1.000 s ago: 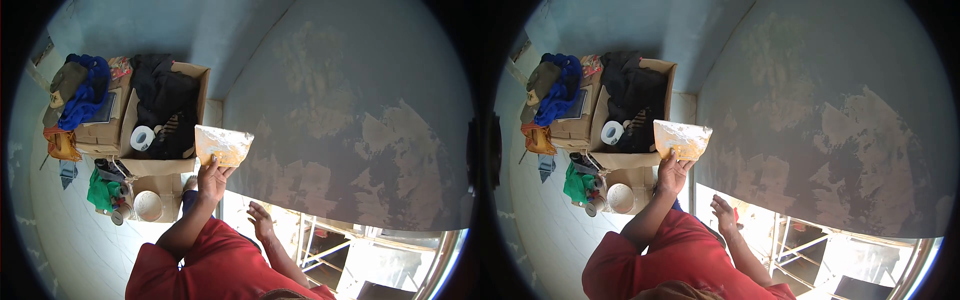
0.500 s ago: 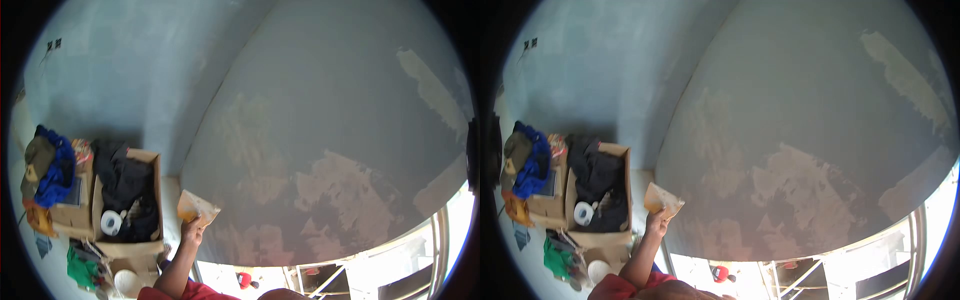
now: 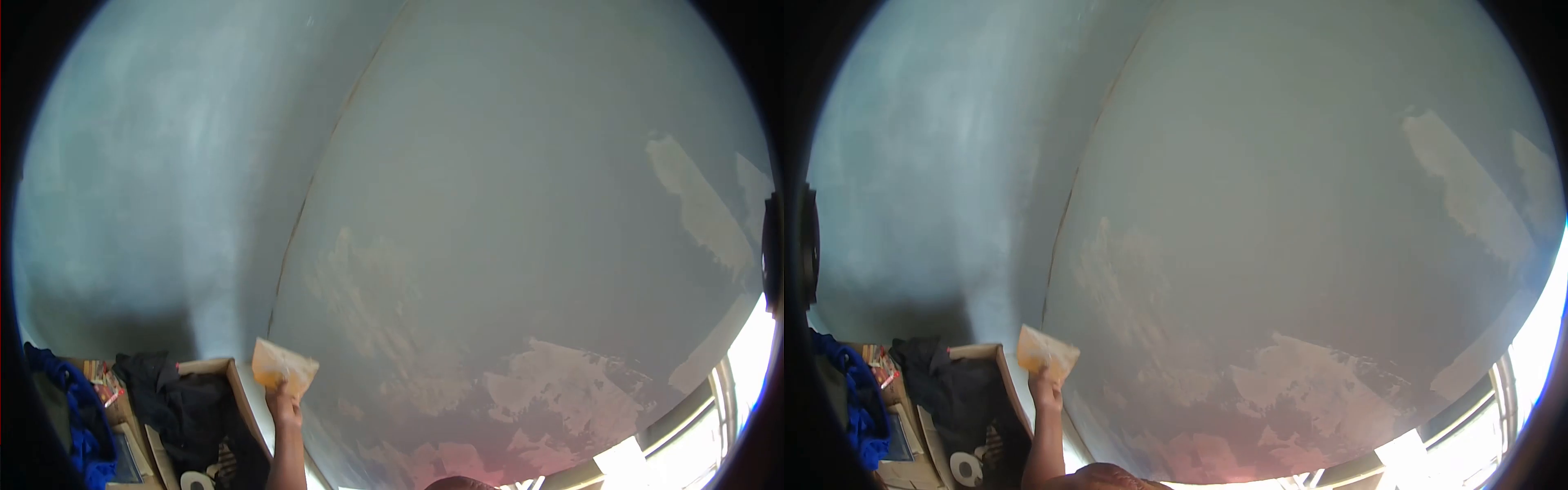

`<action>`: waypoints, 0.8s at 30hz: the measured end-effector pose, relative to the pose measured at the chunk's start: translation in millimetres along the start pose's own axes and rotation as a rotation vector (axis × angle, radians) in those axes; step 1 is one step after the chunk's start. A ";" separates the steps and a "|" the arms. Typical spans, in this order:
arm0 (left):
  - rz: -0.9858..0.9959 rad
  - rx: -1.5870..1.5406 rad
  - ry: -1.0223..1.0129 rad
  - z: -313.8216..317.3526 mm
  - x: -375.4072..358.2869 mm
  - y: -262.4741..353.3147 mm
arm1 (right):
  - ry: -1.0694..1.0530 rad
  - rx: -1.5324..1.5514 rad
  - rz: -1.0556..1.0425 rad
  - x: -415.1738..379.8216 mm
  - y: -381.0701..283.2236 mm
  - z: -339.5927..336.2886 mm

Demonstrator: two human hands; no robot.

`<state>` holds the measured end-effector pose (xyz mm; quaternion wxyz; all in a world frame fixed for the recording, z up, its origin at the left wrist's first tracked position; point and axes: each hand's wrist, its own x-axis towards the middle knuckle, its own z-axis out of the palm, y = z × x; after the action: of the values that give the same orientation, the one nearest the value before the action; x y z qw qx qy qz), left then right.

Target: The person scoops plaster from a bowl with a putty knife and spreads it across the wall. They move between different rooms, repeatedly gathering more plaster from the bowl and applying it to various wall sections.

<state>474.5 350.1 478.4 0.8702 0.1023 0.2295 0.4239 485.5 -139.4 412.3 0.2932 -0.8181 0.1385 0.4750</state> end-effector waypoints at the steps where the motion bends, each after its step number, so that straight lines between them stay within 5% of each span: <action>1: 0.048 0.032 -0.009 -11.2 6.2 -5.2 | -0.006 -0.017 0.002 -4.5 16.7 -0.7; 2: 0.100 0.034 -0.077 -25.5 17.3 -12.3 | -0.016 -0.031 0.004 -12.7 41.5 -6.0; 5: -0.011 0.296 0.238 -12.3 33.2 -3.1 | -0.047 0.000 -0.020 -32.0 113.4 -28.6; 6: 0.030 0.211 0.196 -19.1 42.9 -8.4 | -0.058 -0.002 -0.001 -32.7 124.7 -35.9; 8: 0.127 0.079 0.206 -56.1 78.9 -39.6 | 0.007 -0.260 0.170 -78.9 40.6 -11.3; 16: 0.097 0.379 0.627 -111.5 187.3 -130.1 | 0.011 -0.210 0.331 -92.6 45.2 -16.1; 24: 0.280 0.477 0.424 -59.1 238.2 -90.8 | 0.026 -0.249 0.471 -110.4 25.0 -1.1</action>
<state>635.9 479.8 318.4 0.6881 0.2429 0.4817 0.4852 417.3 -165.5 498.7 0.0700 -0.7990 0.2696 0.5330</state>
